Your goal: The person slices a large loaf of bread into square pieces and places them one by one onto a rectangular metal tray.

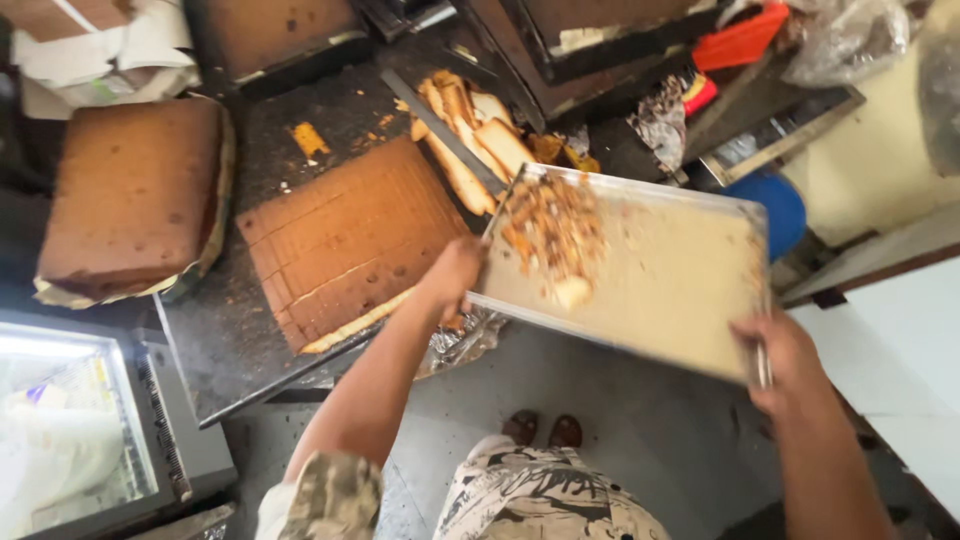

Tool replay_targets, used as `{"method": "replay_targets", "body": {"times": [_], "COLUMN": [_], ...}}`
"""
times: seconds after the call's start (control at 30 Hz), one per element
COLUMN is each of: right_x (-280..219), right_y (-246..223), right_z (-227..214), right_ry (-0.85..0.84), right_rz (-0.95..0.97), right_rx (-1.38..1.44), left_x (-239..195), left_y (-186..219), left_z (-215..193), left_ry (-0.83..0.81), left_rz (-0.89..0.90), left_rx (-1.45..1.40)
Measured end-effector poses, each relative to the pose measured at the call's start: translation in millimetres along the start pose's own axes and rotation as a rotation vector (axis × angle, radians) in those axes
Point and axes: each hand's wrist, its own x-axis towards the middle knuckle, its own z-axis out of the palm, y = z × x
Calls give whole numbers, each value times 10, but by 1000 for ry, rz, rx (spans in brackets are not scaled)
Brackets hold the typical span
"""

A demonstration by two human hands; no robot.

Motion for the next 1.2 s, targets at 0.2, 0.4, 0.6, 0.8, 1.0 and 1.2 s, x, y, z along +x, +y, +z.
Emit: {"method": "replay_targets", "body": {"times": [0.2, 0.4, 0.6, 0.8, 1.0, 1.2], "right_x": [709, 754, 876, 1052, 1127, 872], "right_y": [-915, -1267, -1546, -1887, -2202, -2437], "right_z": [443, 612, 655, 639, 843, 907], "right_ry": [-109, -166, -375, -162, -210, -281], "right_rz": [118, 193, 253, 235, 36, -19], "right_rx": [-59, -109, -19, -71, -35, -110], "left_x": [-38, 161, 212, 537, 693, 801], "left_y": [607, 222, 381, 509, 426, 319], "left_z": [-164, 29, 159, 346, 511, 651], "left_ry": [-13, 8, 8, -26, 8, 92], "left_rz": [-409, -263, -502, -536, -472, -386], "left_rx": [-353, -316, -325, -456, -451, -539]}}
